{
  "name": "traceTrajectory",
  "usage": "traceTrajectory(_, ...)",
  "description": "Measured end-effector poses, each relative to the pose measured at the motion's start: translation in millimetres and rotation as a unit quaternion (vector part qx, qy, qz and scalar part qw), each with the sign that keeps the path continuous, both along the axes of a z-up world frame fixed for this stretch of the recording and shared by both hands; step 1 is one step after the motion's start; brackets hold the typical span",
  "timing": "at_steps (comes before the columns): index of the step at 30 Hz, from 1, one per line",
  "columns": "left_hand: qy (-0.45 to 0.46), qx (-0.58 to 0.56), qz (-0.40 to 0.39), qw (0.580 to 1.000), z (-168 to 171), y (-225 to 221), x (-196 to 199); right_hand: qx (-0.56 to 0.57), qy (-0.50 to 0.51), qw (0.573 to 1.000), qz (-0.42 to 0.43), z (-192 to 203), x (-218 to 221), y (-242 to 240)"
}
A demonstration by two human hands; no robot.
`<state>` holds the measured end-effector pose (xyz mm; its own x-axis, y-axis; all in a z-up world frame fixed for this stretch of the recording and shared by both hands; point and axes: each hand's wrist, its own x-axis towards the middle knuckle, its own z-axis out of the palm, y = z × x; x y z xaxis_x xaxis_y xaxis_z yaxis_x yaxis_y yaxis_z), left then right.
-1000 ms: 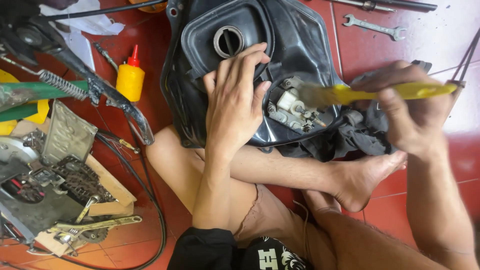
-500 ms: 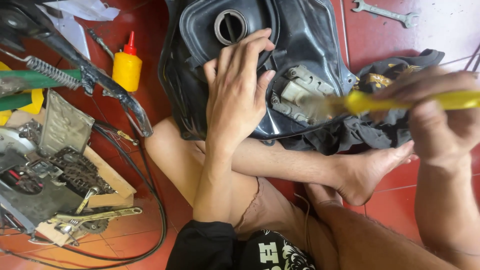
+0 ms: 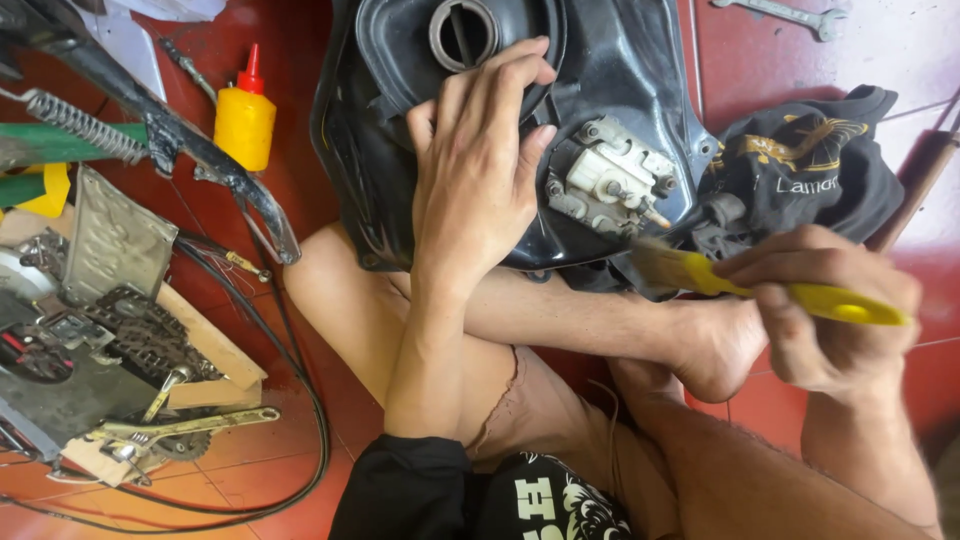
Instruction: Cleaning a fuel pump assembly attached to a motorcycle fuel tank using a cloth and a brush.
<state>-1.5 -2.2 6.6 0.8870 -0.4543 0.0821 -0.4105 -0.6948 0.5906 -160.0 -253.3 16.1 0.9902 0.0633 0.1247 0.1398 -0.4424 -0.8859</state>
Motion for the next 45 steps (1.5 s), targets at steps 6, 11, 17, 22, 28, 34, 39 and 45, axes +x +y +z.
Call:
traceTrajectory(6, 0.003, -0.002, 0.003, 1.000, -5.7, 0.8, 0.4, 0.007, -0.028, 0.999, 0.021, -9.5, 7.1, 16.1)
traceTrajectory(11, 0.001, 0.000, 0.007, 1.000, -2.0, -0.4, 0.6, 0.033, -0.009, 0.999, -0.001, -14.8, -0.6, 14.8)
traceTrajectory(17, 0.001, 0.007, 0.010, 1.000, -0.7, 0.1, -0.5, 0.001, 0.011, 1.000, 0.010, -12.6, -7.9, 16.5)
traceTrajectory(22, -0.002, 0.006, 0.011, 1.000, -1.2, 0.3, -0.5, 0.062, -0.043, 0.997, -0.019, -28.8, -19.3, 7.4)
traceTrajectory(28, -0.002, -0.001, 0.006, 1.000, 0.9, -0.1, -0.1, 0.053, -0.008, 0.996, -0.074, -23.5, -25.0, 6.6)
traceTrajectory(34, -0.006, -0.002, 0.000, 1.000, -1.3, 0.3, 1.0, 0.033, -0.032, 0.997, -0.066, -24.1, -21.1, -6.3)
traceTrajectory(39, -0.004, 0.000, 0.001, 1.000, -1.3, 0.3, 0.2, 0.154, -0.045, 0.971, -0.178, -49.1, -25.4, -34.1)
traceTrajectory(45, -0.002, 0.000, -0.001, 1.000, 0.0, 0.4, 0.6, 0.057, -0.103, 0.987, -0.112, -46.2, 26.1, -25.0)
